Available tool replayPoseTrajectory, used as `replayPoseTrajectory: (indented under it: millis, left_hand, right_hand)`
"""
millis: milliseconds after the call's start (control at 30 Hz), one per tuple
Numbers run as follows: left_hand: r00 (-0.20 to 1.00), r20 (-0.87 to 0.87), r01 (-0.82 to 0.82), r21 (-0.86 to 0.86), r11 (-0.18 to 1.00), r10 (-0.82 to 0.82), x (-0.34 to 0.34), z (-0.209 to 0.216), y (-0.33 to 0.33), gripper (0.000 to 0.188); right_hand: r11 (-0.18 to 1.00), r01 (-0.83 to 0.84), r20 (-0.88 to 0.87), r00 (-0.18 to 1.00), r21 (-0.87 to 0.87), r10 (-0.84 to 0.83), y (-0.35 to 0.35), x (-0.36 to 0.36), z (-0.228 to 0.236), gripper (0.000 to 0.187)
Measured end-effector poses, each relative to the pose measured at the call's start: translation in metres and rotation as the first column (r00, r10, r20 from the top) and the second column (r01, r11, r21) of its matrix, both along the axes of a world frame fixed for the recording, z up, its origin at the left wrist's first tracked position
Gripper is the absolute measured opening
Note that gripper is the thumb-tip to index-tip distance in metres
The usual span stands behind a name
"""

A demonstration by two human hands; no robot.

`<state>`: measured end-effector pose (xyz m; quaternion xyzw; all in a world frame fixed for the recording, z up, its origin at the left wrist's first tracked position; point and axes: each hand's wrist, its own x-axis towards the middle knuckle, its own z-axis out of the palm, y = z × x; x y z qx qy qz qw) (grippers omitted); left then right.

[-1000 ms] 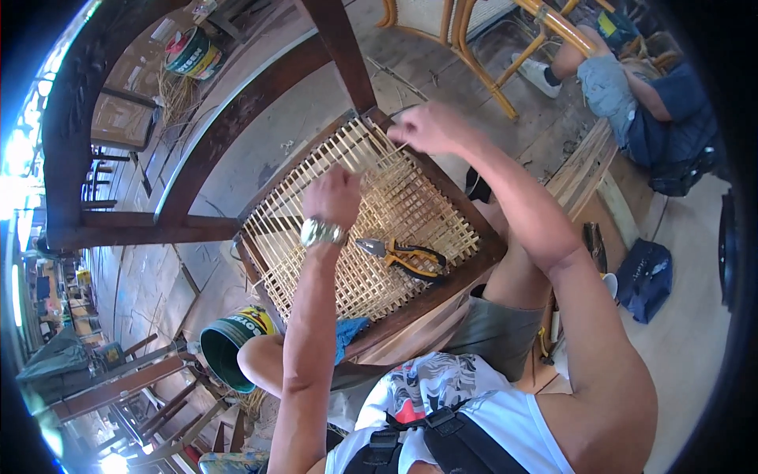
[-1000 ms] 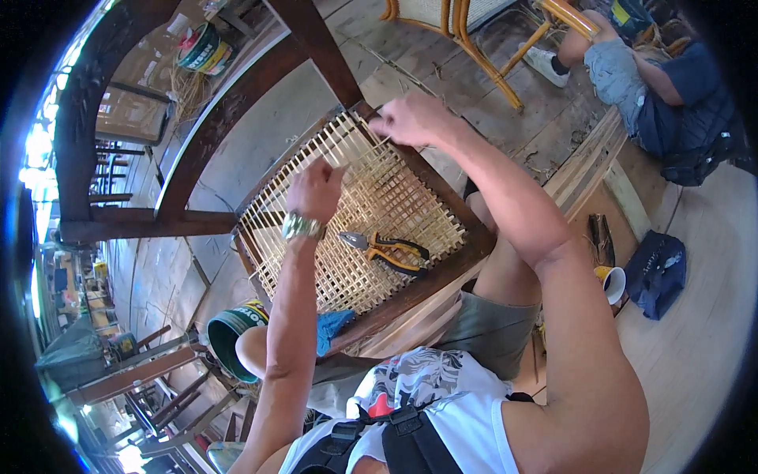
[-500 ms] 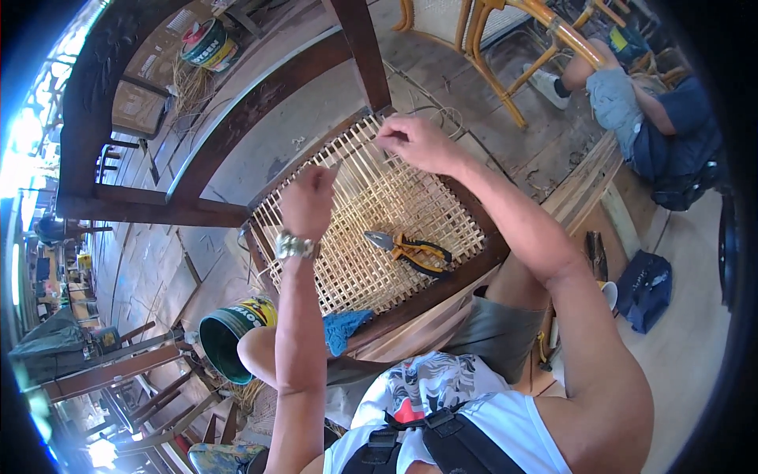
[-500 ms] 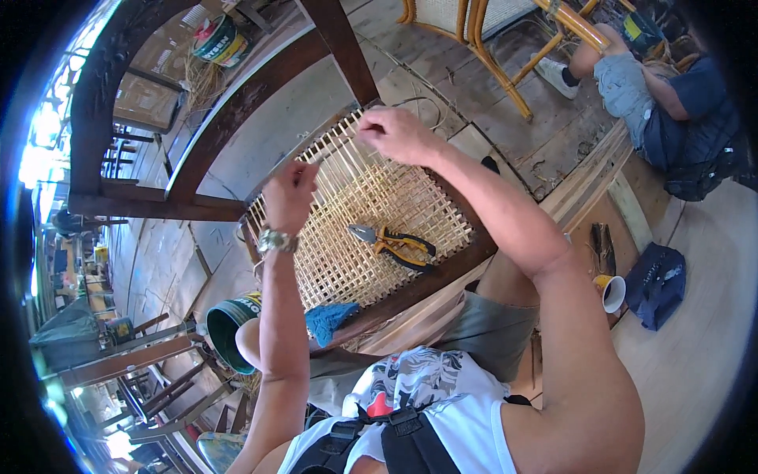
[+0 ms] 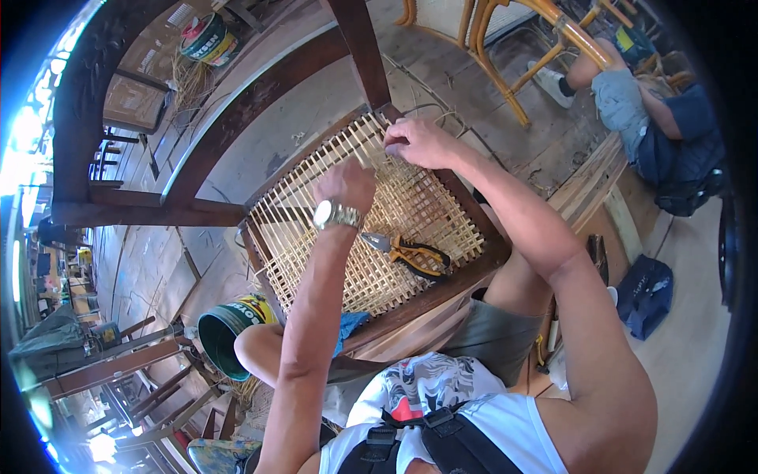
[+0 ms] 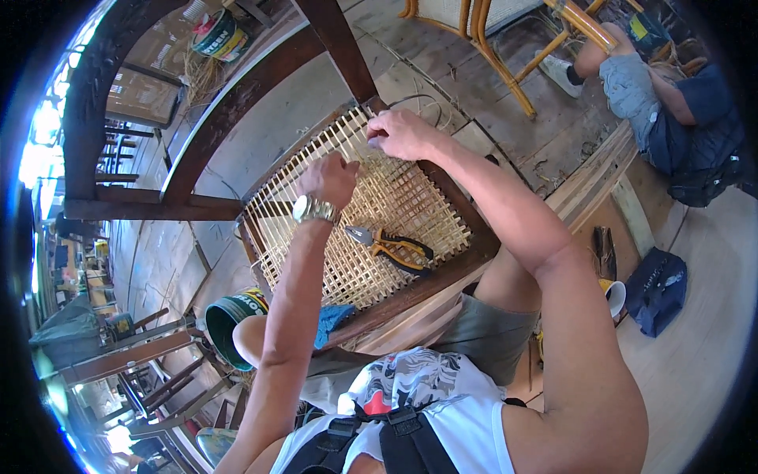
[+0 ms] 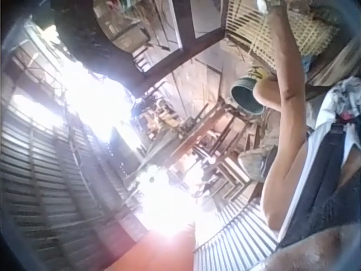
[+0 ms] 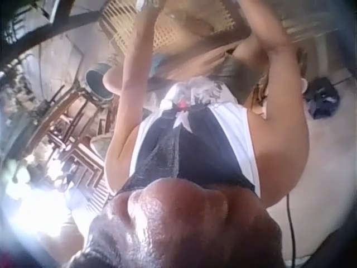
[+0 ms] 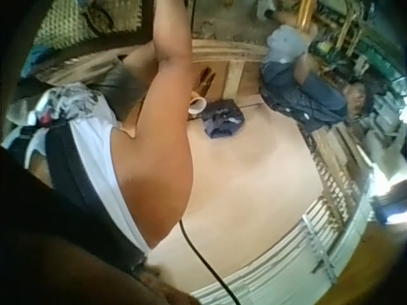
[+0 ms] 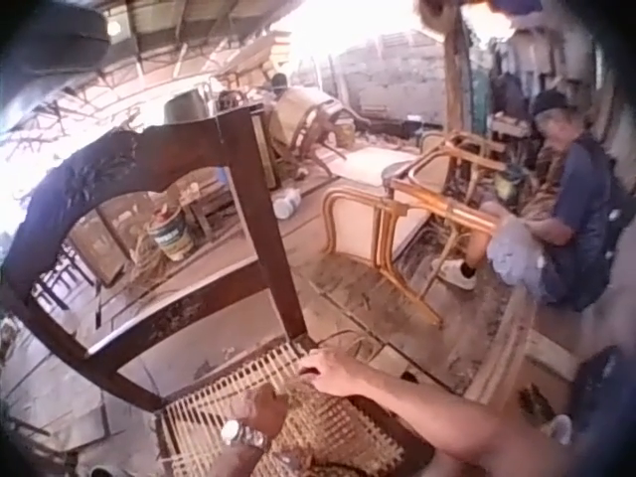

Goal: Weaving the seat of a wooden chair using rattan or bamboo strips.

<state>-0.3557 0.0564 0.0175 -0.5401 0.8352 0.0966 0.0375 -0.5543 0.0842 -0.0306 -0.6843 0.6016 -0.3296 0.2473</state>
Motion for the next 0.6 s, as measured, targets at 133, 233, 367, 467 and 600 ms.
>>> replayPoseTrajectory:
  millis: [133, 233, 367, 467, 600]
  left_hand:
    - [0.895, -0.371, -0.169, 0.231, 0.958, 0.247, 0.023, -0.021, 0.007, 0.041]
    - [0.866, -0.416, -0.208, 0.205, 0.956, 0.278, 0.027, -0.036, 0.009, 0.044]
    - [0.846, -0.439, -0.220, 0.230, 0.948, 0.303, 0.033, -0.043, 0.004, 0.043]
    - [0.815, -0.460, -0.226, 0.309, 0.924, 0.353, 0.032, -0.039, 0.008, 0.043]
    - [0.850, -0.420, -0.235, 0.241, 0.942, 0.319, 0.027, -0.037, 0.008, 0.041]
  right_hand:
    - [0.988, 0.056, 0.040, 0.997, 0.145, -0.062, 0.000, 0.003, 0.010, 0.014]
    - [0.991, 0.076, 0.031, 0.996, 0.109, -0.079, 0.000, 0.001, 0.004, 0.013]
    - [0.984, 0.072, 0.035, 0.996, 0.163, -0.079, -0.001, 0.002, 0.006, 0.012]
    - [0.985, 0.098, 0.013, 0.995, 0.145, -0.101, -0.001, 0.002, 0.005, 0.012]
    - [0.983, 0.146, -0.129, 0.983, 0.113, -0.132, -0.004, 0.020, 0.003, 0.013]
